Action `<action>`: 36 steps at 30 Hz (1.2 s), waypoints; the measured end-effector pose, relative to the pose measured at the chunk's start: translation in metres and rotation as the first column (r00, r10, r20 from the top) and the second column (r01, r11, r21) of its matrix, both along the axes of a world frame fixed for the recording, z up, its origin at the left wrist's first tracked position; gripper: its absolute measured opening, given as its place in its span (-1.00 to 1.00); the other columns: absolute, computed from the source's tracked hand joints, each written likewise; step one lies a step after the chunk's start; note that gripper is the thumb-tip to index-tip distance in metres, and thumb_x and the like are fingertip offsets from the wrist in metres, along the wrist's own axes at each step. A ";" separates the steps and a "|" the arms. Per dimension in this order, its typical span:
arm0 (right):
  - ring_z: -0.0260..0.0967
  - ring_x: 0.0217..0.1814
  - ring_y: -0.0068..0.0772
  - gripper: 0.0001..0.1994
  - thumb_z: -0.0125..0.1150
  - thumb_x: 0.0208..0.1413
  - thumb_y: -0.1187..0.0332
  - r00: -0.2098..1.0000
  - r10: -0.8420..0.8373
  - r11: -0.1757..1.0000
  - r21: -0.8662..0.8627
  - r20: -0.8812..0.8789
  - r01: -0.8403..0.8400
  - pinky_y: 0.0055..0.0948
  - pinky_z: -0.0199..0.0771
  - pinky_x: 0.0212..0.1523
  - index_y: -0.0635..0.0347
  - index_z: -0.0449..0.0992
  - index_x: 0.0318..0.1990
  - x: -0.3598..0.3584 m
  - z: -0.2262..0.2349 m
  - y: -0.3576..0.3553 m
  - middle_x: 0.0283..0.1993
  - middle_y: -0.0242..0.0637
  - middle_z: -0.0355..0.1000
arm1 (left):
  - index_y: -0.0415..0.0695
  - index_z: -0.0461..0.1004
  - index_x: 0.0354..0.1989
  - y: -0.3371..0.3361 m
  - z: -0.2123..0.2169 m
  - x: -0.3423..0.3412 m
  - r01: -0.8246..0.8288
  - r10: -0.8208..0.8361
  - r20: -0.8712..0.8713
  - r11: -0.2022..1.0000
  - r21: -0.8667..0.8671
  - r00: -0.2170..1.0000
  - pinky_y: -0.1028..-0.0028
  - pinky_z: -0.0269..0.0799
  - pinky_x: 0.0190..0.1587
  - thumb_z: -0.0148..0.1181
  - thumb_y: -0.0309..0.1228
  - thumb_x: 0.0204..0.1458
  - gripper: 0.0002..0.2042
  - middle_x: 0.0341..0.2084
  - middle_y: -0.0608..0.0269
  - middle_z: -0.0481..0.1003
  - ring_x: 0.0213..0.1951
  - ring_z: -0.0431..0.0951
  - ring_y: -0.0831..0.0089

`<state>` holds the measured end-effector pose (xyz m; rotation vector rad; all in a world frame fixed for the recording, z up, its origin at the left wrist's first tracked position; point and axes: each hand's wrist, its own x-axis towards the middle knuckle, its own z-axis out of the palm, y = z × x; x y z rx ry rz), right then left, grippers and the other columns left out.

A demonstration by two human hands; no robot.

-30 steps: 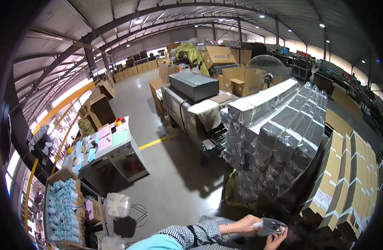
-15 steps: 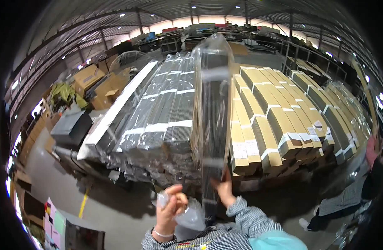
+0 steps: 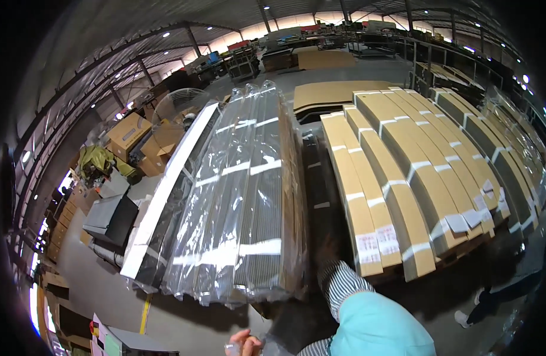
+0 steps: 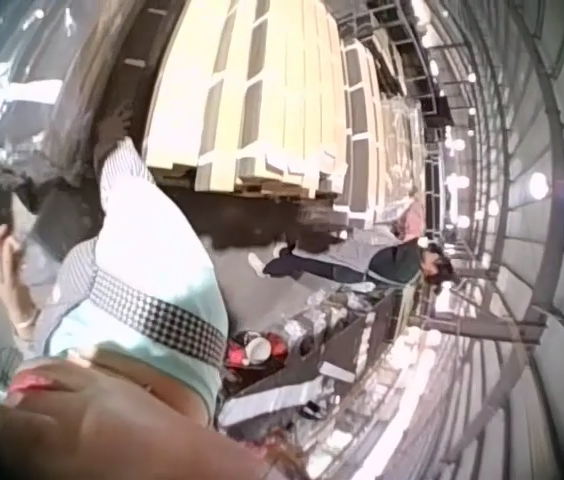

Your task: Packaging long metal or plastic parts into plastic sleeves in a manufacturing facility.

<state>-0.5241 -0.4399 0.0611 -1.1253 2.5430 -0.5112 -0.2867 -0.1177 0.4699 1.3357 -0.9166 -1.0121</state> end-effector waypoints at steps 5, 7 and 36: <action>0.28 0.28 0.31 -0.05 0.32 0.04 -0.08 0.947 0.309 0.951 0.003 0.086 -0.310 0.26 0.33 0.22 0.16 -0.01 0.46 -0.028 0.104 0.059 0.29 0.23 0.23 | -0.35 0.48 -0.08 -0.018 -0.003 -0.022 0.037 -0.036 -0.050 0.999 0.031 0.998 0.60 0.28 -0.40 0.18 -0.40 0.20 -0.75 -0.49 0.33 0.47 -0.49 0.36 0.63; 0.29 0.27 0.29 -0.10 0.30 0.05 -0.03 0.938 0.337 0.926 0.150 0.086 -0.346 0.26 0.32 0.23 0.31 0.05 0.43 -0.017 0.162 0.088 0.24 0.31 0.25 | -0.29 0.48 -0.04 -0.021 -0.012 -0.034 0.086 -0.086 -0.217 0.996 -0.010 0.972 0.60 0.27 -0.41 0.20 -0.42 0.19 -0.76 -0.40 0.33 0.51 -0.51 0.36 0.64; 0.32 0.25 -0.21 -0.50 0.41 0.02 0.25 0.743 0.625 0.651 -0.686 0.240 -0.327 -0.21 0.27 0.25 0.20 0.50 0.13 -0.120 0.367 0.502 0.14 -0.22 0.43 | -0.21 0.40 0.08 0.116 -0.023 -0.116 0.324 -0.411 -0.781 0.903 -0.280 0.470 0.42 0.51 -0.12 0.01 -0.21 0.35 -0.67 -0.15 0.06 0.56 -0.17 0.58 0.30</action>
